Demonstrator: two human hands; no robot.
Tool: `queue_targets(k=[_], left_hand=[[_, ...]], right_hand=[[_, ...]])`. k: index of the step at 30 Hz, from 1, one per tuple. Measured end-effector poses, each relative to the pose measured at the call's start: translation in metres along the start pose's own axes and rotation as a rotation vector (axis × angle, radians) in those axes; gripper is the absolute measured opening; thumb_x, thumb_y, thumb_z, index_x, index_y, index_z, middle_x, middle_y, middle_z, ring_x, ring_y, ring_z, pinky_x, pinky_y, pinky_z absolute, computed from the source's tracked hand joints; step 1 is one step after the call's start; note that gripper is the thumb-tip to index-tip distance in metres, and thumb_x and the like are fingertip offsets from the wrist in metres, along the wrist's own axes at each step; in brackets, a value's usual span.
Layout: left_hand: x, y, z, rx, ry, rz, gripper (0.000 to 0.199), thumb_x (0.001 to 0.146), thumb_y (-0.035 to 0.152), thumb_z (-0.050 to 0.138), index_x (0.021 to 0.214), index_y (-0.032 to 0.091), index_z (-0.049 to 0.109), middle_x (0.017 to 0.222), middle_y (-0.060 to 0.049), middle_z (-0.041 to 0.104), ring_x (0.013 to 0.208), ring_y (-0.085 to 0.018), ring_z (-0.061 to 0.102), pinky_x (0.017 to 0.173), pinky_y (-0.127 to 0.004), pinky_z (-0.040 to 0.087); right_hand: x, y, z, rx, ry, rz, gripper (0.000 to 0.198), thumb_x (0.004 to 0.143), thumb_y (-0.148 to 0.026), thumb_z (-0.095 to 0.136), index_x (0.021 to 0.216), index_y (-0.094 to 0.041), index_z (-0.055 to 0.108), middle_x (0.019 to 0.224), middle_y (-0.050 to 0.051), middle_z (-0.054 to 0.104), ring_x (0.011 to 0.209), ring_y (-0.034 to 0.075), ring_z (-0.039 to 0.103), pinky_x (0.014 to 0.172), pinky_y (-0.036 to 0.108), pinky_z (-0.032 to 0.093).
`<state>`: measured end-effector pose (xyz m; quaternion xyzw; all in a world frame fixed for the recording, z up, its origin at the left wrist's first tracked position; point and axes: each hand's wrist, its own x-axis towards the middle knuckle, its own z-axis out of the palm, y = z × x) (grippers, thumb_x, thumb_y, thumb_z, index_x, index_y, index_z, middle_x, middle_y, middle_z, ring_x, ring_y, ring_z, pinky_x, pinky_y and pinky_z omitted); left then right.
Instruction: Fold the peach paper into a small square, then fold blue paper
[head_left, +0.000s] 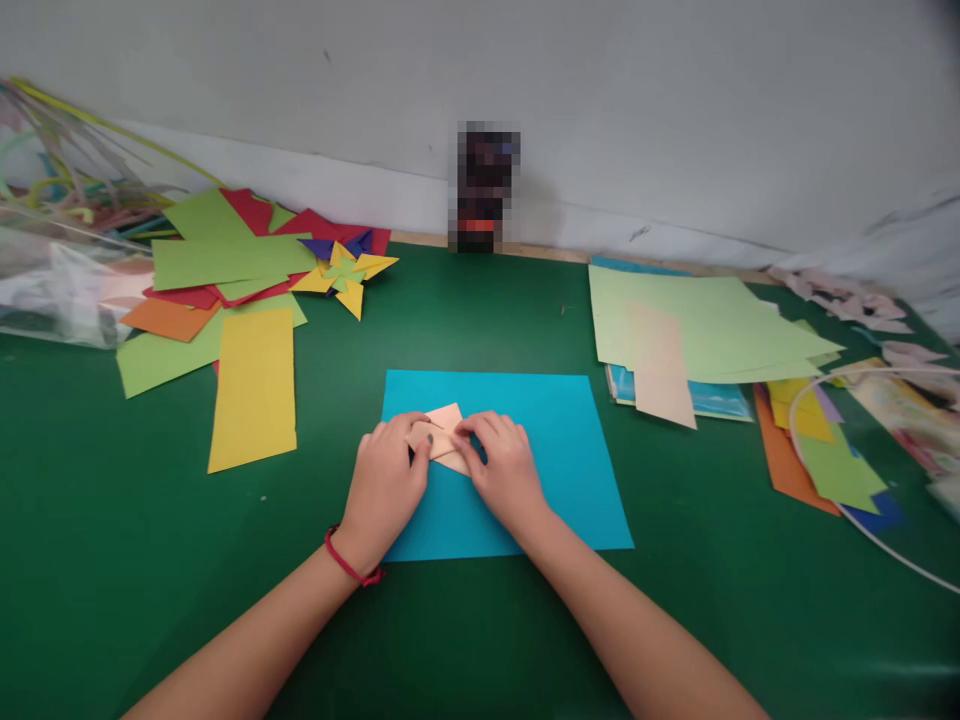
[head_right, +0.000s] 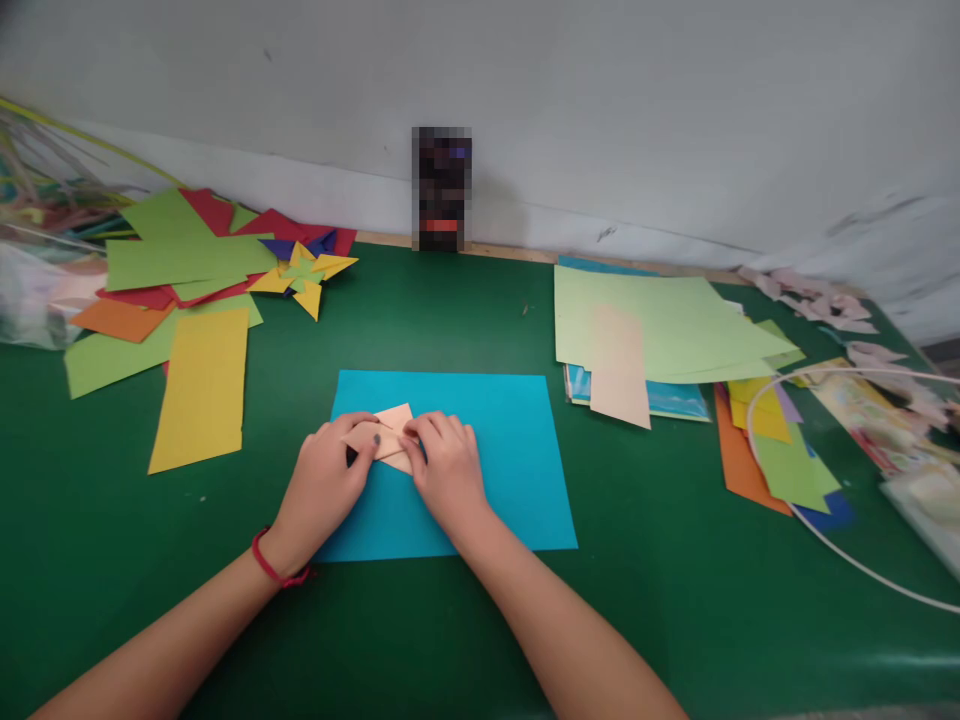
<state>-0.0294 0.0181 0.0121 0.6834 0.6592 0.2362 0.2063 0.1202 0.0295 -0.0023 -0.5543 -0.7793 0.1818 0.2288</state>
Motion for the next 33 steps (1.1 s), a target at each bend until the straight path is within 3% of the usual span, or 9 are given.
queue_targets(k=[8, 17, 33], left_hand=[[0.000, -0.006, 0.000, -0.019, 0.015, 0.042, 0.019, 0.086, 0.025, 0.041, 0.099, 0.019, 0.054, 0.099, -0.004, 0.058, 0.090, -0.021, 0.051, 0.077, -0.035, 0.037], [0.010, -0.013, 0.004, -0.163, 0.084, 0.079, 0.007, 0.083, 0.019, 0.046, 0.084, 0.019, 0.052, 0.086, -0.002, 0.056, 0.085, -0.018, 0.050, 0.075, -0.030, 0.041], [0.013, -0.013, 0.011, -0.010, 0.076, 0.139, 0.004, 0.084, 0.016, 0.043, 0.083, 0.018, 0.047, 0.083, -0.005, 0.055, 0.082, -0.020, 0.050, 0.072, -0.033, 0.041]], right_hand=[[0.000, 0.000, 0.001, -0.020, 0.009, -0.019, 0.018, 0.088, -0.030, 0.041, 0.087, -0.020, 0.055, 0.091, 0.005, 0.061, 0.083, 0.020, 0.051, 0.071, 0.031, 0.032], [0.000, 0.001, 0.002, -0.026, 0.026, -0.033, 0.019, 0.088, -0.031, 0.040, 0.088, -0.020, 0.056, 0.091, 0.007, 0.060, 0.083, 0.020, 0.051, 0.071, 0.032, 0.033], [0.000, -0.001, 0.004, -0.062, 0.038, -0.022, 0.021, 0.089, -0.031, 0.038, 0.088, -0.020, 0.056, 0.090, 0.006, 0.060, 0.083, 0.020, 0.050, 0.070, 0.031, 0.032]])
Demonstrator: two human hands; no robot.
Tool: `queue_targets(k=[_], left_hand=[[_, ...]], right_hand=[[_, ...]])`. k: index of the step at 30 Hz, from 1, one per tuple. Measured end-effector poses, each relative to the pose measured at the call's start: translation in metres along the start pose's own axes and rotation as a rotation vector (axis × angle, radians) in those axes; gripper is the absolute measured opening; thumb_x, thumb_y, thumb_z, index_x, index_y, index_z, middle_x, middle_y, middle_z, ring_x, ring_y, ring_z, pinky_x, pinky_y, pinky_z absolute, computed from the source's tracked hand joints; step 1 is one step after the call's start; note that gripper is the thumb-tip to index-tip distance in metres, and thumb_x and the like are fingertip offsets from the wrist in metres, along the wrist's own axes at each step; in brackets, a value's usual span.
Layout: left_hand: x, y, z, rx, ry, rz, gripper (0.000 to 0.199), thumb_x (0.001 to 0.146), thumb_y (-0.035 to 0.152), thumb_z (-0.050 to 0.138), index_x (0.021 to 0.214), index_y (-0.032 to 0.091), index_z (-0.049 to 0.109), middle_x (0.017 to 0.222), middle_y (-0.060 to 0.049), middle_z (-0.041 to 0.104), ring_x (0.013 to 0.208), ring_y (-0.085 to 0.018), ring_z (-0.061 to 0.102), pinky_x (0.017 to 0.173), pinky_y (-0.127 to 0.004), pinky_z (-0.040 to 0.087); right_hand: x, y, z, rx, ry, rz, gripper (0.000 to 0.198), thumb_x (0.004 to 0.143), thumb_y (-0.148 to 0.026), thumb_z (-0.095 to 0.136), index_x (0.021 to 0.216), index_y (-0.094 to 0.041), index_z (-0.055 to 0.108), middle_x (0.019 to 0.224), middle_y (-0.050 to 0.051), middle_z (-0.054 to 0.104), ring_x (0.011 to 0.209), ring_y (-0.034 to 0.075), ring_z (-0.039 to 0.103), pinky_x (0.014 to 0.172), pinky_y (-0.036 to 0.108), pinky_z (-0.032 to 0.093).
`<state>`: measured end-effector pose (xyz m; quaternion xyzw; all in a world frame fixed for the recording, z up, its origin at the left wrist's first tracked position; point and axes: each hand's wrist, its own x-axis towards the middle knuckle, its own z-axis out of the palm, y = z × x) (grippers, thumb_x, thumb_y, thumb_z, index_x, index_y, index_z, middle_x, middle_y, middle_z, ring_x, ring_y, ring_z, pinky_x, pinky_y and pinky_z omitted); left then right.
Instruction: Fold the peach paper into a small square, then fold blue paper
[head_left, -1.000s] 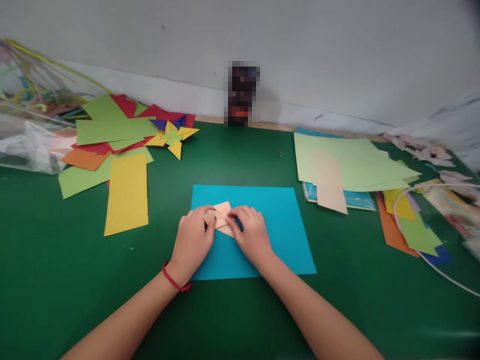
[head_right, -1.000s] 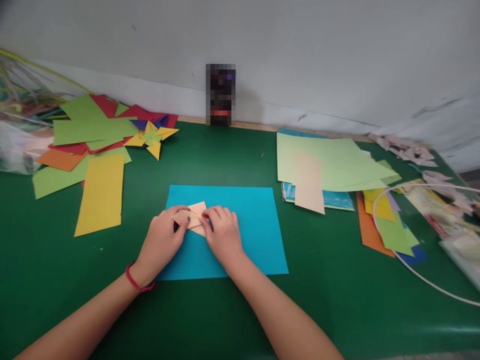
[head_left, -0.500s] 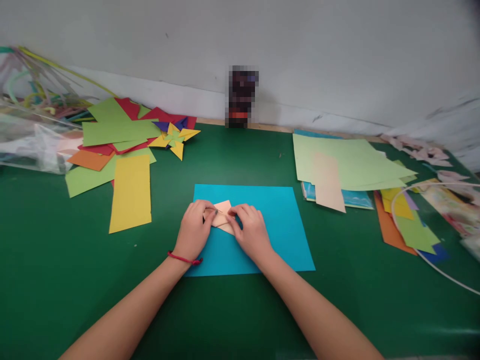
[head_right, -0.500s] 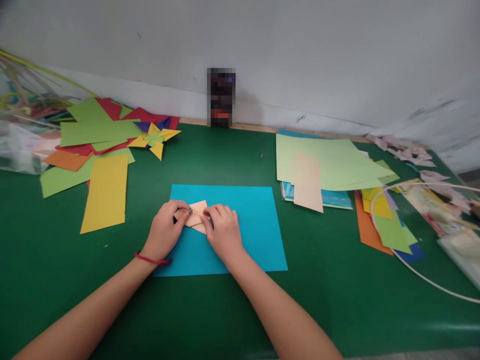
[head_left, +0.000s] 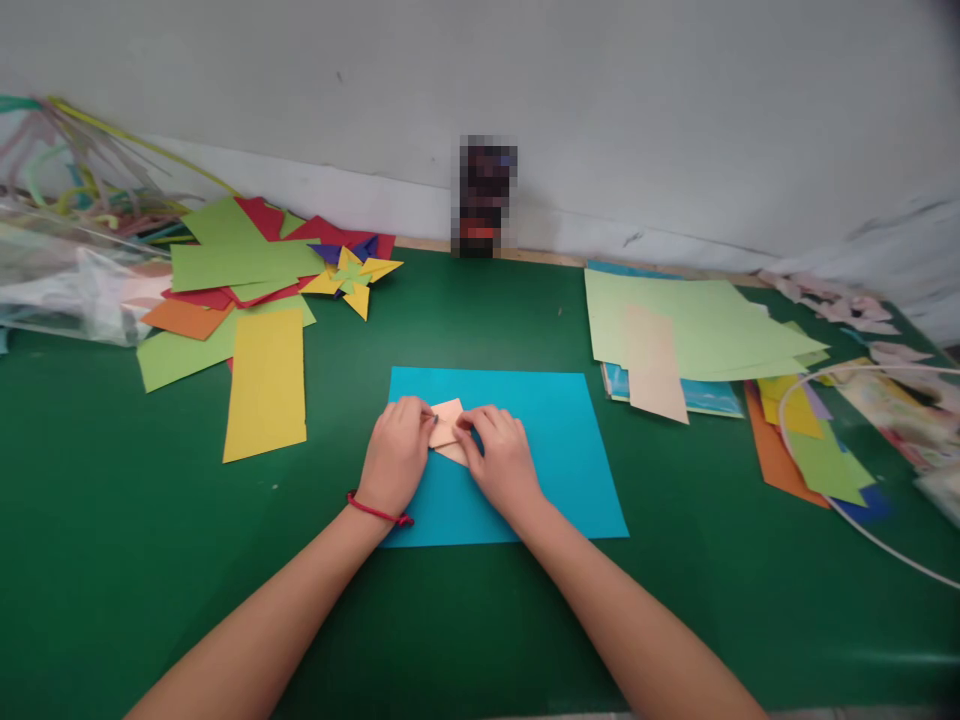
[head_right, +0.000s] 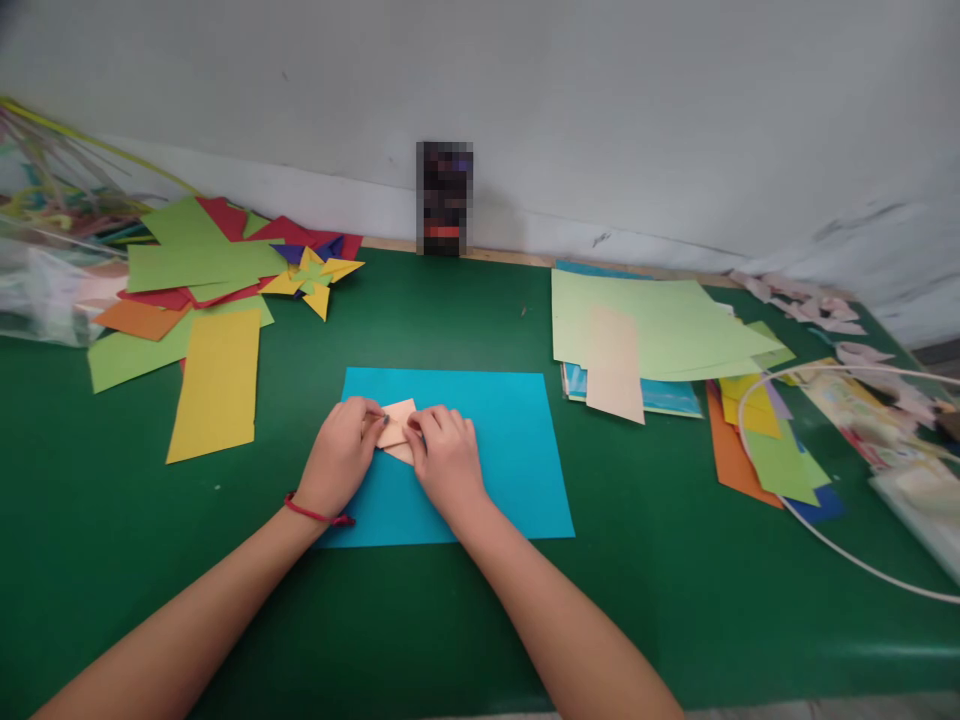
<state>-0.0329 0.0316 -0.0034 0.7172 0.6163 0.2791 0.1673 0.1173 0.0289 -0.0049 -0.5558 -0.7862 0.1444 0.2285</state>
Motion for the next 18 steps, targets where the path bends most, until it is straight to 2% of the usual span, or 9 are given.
queue_targets(k=[9, 18], left_hand=[[0.0002, -0.0002, 0.0010, 0.054, -0.014, 0.024, 0.006, 0.084, 0.016, 0.042, 0.081, 0.018, 0.047, 0.083, -0.005, 0.055, 0.081, -0.020, 0.050, 0.072, -0.034, 0.041], [0.0001, 0.0024, 0.0008, -0.064, 0.056, -0.070, 0.005, 0.083, 0.018, 0.043, 0.088, 0.018, 0.046, 0.085, -0.004, 0.051, 0.081, -0.019, 0.050, 0.073, -0.032, 0.042]], right_hand=[[0.0011, -0.0006, -0.0002, -0.031, -0.002, -0.004, 0.020, 0.089, -0.031, 0.038, 0.087, -0.020, 0.055, 0.088, 0.006, 0.059, 0.083, 0.019, 0.050, 0.069, 0.030, 0.032], [0.0023, -0.0019, 0.0026, -0.072, 0.000, -0.005, 0.015, 0.088, -0.028, 0.041, 0.083, -0.019, 0.053, 0.085, 0.005, 0.057, 0.080, 0.019, 0.049, 0.067, 0.031, 0.030]])
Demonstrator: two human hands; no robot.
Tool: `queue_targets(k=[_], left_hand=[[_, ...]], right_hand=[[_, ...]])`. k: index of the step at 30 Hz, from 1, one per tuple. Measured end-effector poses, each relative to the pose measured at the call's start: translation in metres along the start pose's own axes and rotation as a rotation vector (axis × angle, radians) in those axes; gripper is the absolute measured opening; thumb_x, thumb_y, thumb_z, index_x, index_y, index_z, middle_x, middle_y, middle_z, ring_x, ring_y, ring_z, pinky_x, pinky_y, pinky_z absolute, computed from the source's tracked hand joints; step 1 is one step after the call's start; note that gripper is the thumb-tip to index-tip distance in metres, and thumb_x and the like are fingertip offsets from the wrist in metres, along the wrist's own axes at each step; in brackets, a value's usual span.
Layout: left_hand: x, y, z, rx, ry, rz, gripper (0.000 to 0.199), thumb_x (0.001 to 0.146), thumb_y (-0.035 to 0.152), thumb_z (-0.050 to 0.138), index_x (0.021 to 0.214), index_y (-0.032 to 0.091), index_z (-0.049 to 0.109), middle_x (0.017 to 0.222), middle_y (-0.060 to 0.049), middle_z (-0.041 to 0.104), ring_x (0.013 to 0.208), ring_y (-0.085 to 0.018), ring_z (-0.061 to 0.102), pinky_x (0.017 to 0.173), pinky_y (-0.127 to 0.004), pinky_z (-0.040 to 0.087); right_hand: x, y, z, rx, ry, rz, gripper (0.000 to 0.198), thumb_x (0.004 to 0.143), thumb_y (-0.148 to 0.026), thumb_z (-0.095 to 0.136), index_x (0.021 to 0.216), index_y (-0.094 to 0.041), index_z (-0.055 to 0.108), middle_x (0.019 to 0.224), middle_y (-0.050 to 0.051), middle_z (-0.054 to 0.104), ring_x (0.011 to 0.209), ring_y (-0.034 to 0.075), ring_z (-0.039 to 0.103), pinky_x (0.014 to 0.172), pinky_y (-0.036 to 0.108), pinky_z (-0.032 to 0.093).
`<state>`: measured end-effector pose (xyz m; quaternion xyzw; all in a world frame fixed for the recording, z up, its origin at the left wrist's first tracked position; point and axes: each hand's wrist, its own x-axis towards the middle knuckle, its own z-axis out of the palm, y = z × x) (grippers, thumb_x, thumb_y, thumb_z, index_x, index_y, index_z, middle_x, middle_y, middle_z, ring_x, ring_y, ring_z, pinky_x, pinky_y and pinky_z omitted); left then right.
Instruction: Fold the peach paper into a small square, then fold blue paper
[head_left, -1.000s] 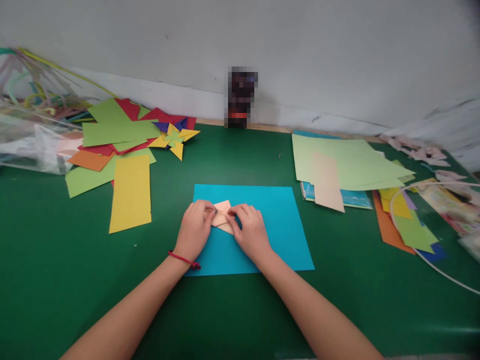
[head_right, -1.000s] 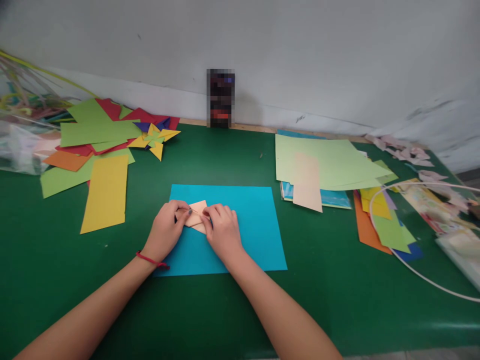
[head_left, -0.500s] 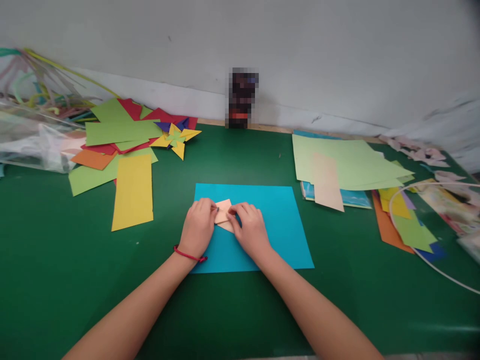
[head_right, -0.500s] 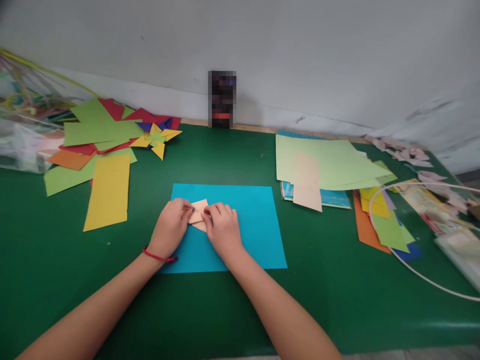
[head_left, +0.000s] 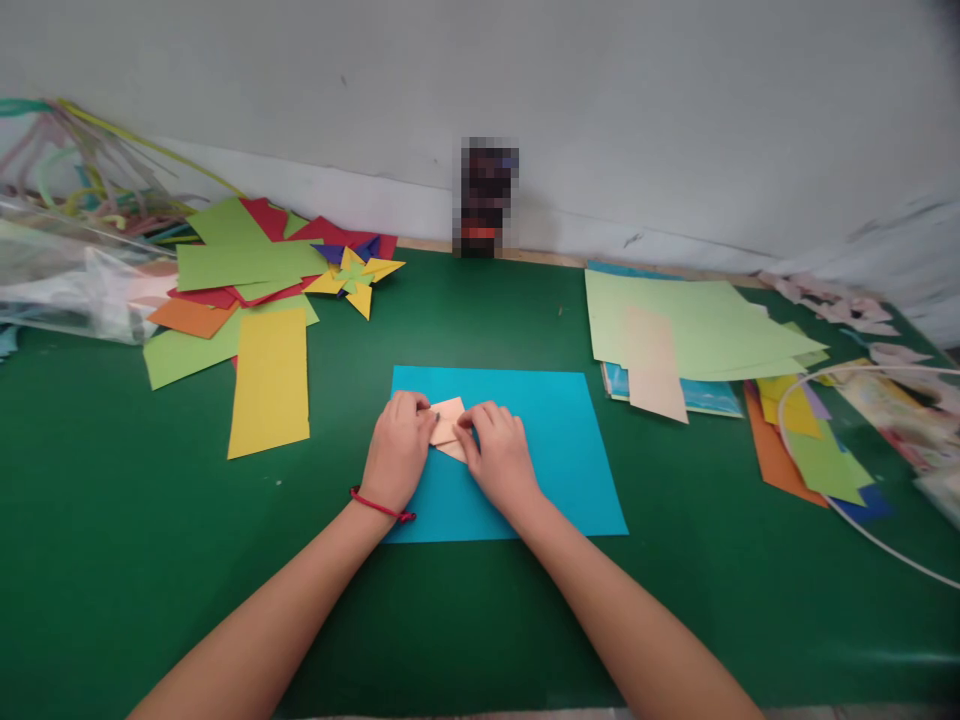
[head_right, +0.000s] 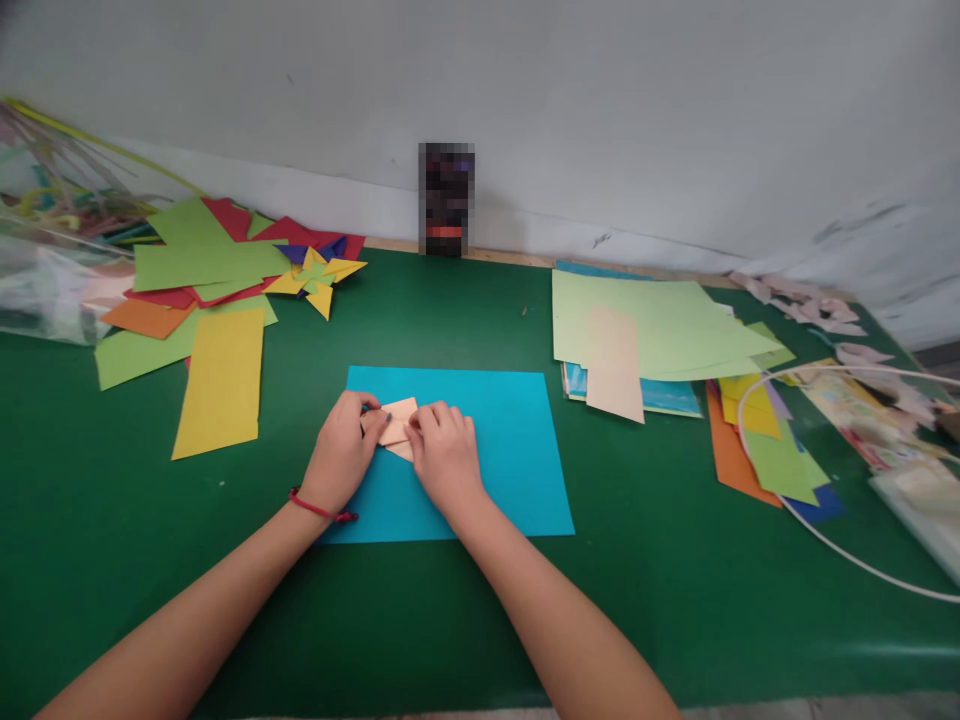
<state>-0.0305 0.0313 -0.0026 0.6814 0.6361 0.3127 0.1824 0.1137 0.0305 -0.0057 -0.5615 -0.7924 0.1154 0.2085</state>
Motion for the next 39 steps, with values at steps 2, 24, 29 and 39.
queue_targets(k=[2, 24, 29, 39], left_hand=[[0.002, -0.003, -0.001, -0.026, 0.016, -0.015, 0.008, 0.082, 0.018, 0.045, 0.090, 0.018, 0.046, 0.086, -0.004, 0.052, 0.083, -0.019, 0.051, 0.075, -0.033, 0.042], [-0.007, 0.016, -0.001, 0.336, -0.141, 0.277, 0.019, 0.087, 0.020, 0.036, 0.091, 0.016, 0.054, 0.093, -0.009, 0.058, 0.085, -0.022, 0.050, 0.077, -0.036, 0.037], [-0.010, 0.021, 0.000, 0.425, -0.129, 0.246, 0.019, 0.086, 0.021, 0.038, 0.095, 0.017, 0.054, 0.097, -0.010, 0.058, 0.092, -0.025, 0.049, 0.084, -0.041, 0.031], [-0.014, 0.003, -0.015, 0.207, -0.161, 0.163, 0.021, 0.086, 0.023, 0.043, 0.101, 0.028, 0.057, 0.104, -0.005, 0.056, 0.095, -0.021, 0.048, 0.084, -0.038, 0.032]], right_hand=[[0.000, 0.000, 0.000, -0.011, -0.008, -0.003, 0.015, 0.088, -0.028, 0.040, 0.084, -0.019, 0.053, 0.086, 0.005, 0.057, 0.080, 0.020, 0.048, 0.067, 0.031, 0.029], [0.000, 0.001, -0.001, 0.035, 0.003, -0.012, 0.017, 0.089, -0.027, 0.039, 0.084, -0.020, 0.053, 0.085, 0.006, 0.057, 0.079, 0.019, 0.049, 0.068, 0.031, 0.030], [0.000, 0.001, 0.000, 0.020, 0.000, -0.007, 0.015, 0.088, -0.027, 0.040, 0.085, -0.020, 0.053, 0.086, 0.006, 0.057, 0.079, 0.019, 0.049, 0.067, 0.030, 0.030], [0.000, 0.001, 0.000, 0.043, 0.012, -0.006, 0.016, 0.087, -0.029, 0.041, 0.084, -0.020, 0.054, 0.087, 0.006, 0.058, 0.080, 0.019, 0.051, 0.066, 0.030, 0.032]])
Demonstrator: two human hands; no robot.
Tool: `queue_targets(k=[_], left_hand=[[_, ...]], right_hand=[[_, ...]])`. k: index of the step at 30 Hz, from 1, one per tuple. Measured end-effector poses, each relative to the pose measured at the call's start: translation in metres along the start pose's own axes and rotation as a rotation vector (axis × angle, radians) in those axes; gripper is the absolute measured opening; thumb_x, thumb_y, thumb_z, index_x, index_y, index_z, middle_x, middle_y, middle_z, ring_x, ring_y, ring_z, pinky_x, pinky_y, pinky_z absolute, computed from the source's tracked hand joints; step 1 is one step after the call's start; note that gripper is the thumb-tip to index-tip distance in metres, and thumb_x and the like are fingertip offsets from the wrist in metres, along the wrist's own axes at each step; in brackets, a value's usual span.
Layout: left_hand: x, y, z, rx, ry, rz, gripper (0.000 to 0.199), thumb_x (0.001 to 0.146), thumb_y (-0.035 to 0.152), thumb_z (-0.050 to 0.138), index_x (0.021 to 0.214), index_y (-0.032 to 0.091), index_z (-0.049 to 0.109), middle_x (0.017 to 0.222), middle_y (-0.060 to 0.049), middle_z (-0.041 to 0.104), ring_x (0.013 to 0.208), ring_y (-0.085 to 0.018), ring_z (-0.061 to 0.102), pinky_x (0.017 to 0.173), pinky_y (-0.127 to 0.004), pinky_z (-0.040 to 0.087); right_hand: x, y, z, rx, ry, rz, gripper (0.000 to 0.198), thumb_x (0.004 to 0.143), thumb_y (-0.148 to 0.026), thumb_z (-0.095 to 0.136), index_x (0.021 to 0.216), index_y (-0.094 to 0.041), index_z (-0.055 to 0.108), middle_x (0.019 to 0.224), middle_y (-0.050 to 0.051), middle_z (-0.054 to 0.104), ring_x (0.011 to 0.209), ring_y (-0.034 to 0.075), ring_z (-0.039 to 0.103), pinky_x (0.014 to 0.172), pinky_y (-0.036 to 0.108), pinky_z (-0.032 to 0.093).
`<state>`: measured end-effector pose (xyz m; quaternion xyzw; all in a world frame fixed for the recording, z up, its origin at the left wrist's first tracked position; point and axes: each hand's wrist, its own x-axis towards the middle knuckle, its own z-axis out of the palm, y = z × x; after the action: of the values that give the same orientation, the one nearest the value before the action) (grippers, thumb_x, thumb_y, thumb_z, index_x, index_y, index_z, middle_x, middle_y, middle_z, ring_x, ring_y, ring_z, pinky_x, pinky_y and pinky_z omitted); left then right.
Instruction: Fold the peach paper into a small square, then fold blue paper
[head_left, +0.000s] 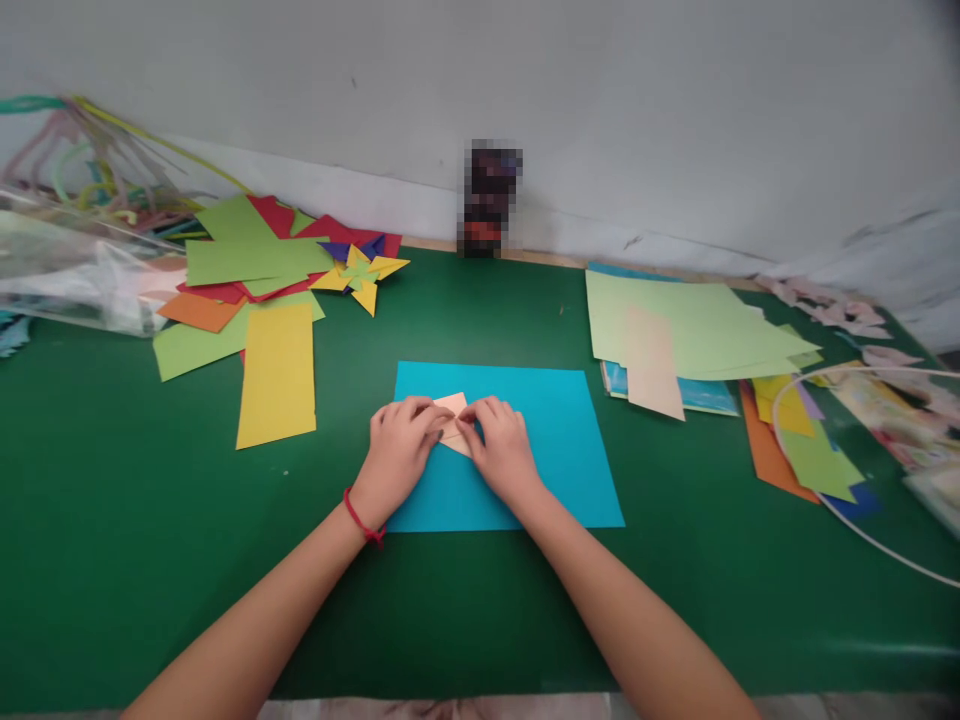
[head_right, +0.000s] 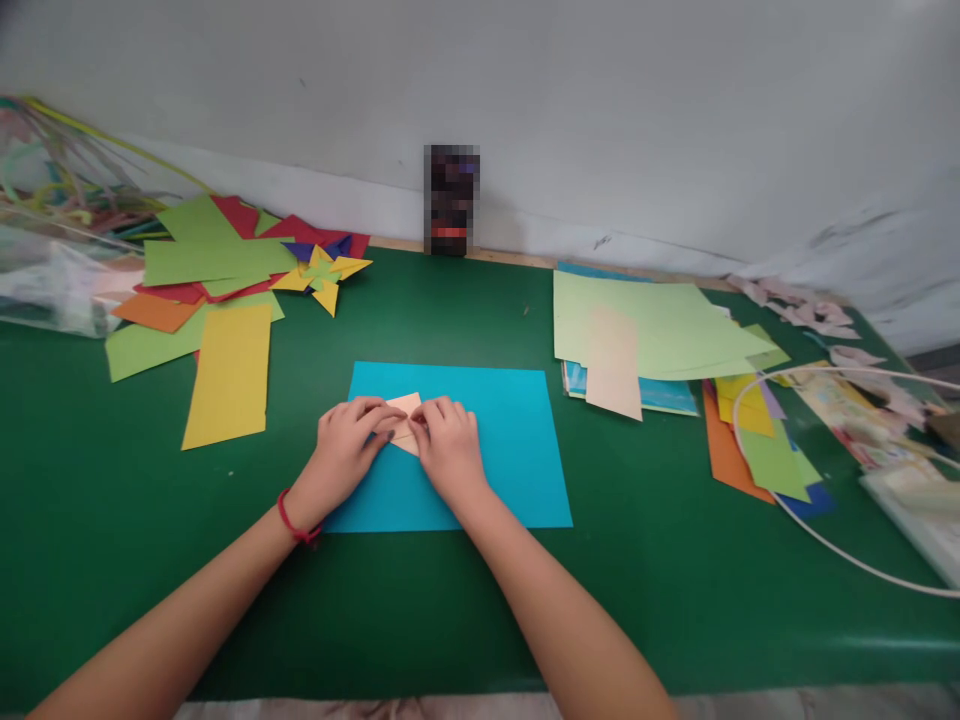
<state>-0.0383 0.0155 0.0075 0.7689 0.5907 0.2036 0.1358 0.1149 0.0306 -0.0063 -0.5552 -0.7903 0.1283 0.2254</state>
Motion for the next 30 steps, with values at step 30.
queue_targets(k=[30], left_hand=[[0.028, -0.018, -0.007, -0.064, -0.193, 0.002, 0.014, 0.075, 0.032, 0.053, 0.088, 0.026, 0.056, 0.085, 0.001, 0.055, 0.087, -0.019, 0.052, 0.100, -0.053, 0.013]], right_hand=[[0.028, 0.016, -0.019, 0.398, -0.279, 0.174, 0.004, 0.069, -0.017, 0.057, 0.071, -0.017, 0.054, 0.064, -0.003, 0.048, 0.059, 0.010, 0.044, 0.053, 0.022, 0.030]])
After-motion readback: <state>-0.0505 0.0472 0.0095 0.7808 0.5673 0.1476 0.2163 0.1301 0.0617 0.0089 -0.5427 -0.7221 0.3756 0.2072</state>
